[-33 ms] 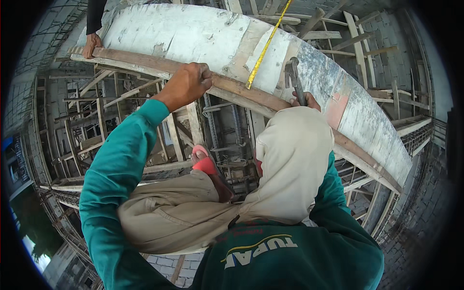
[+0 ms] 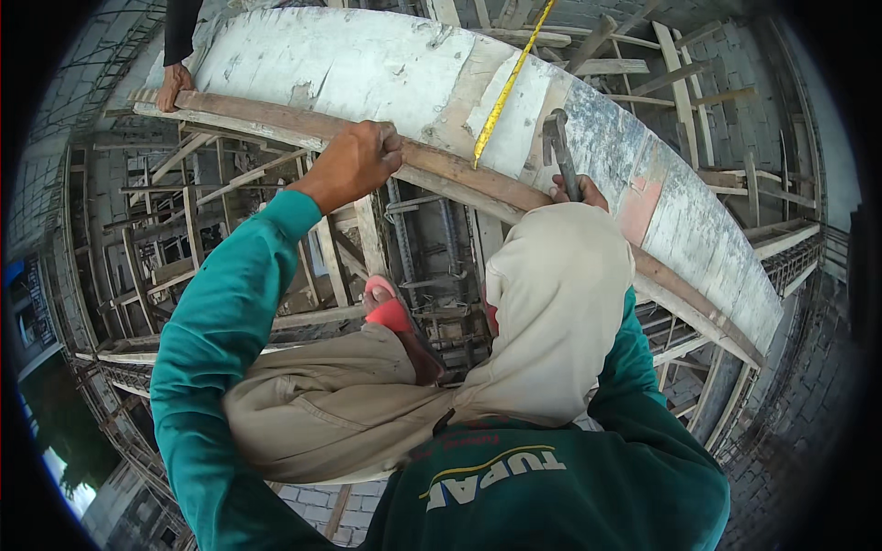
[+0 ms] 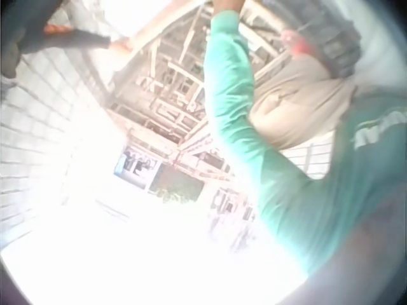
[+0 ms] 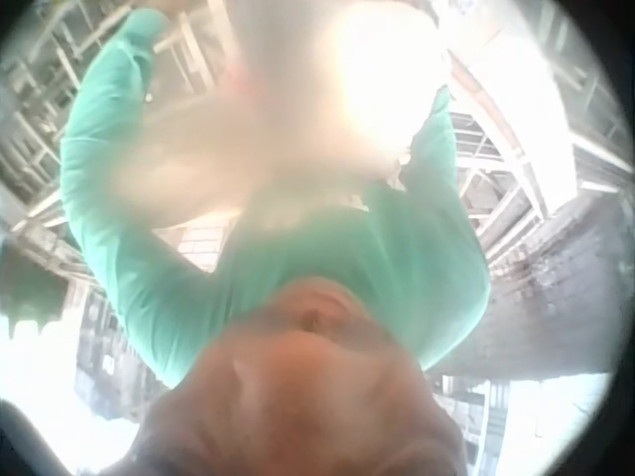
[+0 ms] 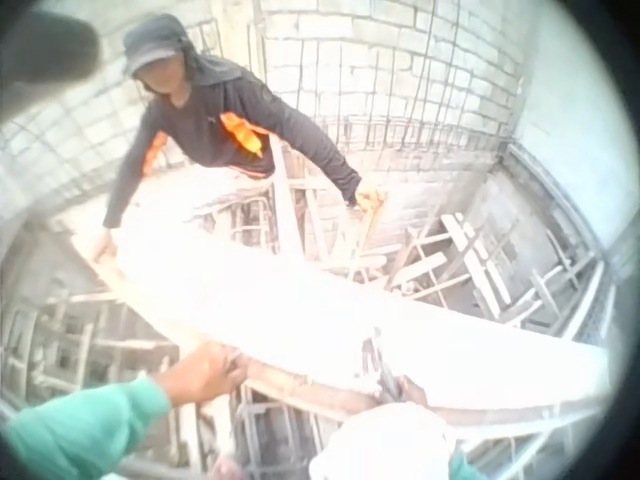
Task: Installing and securing wooden formwork for a concrete beam using a hammer and tape measure.
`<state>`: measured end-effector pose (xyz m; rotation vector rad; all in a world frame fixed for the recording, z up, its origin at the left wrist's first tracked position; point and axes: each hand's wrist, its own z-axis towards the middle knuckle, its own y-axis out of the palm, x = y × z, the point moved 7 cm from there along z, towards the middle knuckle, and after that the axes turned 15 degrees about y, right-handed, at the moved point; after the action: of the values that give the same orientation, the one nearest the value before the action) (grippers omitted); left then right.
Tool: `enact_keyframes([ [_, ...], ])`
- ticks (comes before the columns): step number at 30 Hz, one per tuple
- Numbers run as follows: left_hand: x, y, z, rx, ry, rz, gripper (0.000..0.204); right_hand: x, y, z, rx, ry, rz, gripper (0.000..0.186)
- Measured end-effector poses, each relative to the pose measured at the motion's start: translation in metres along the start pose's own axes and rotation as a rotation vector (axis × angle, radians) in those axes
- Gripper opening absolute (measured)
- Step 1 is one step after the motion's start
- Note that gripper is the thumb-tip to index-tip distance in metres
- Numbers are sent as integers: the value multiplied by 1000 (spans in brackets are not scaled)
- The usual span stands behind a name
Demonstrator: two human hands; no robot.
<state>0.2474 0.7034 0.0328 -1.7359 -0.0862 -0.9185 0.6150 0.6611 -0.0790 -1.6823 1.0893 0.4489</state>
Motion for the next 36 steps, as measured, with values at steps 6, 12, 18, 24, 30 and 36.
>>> enact_keyframes([
  [6,-1,9,-2,-29,19,-6,23,36,22,-1,-135,138,205,31],
  [12,-4,11,1,-20,-12,-21,22,47,31,7,-198,162,-5,33],
  [18,0,9,5,-25,-15,-55,22,33,25,0,-127,107,-62,34],
  [24,0,12,7,6,17,-65,19,33,23,0,-129,25,131,44],
  [30,-4,16,3,42,-14,-110,20,11,19,-15,-114,47,55,37],
  [36,8,12,12,-26,-97,-120,19,18,17,-12,-87,115,50,41],
])
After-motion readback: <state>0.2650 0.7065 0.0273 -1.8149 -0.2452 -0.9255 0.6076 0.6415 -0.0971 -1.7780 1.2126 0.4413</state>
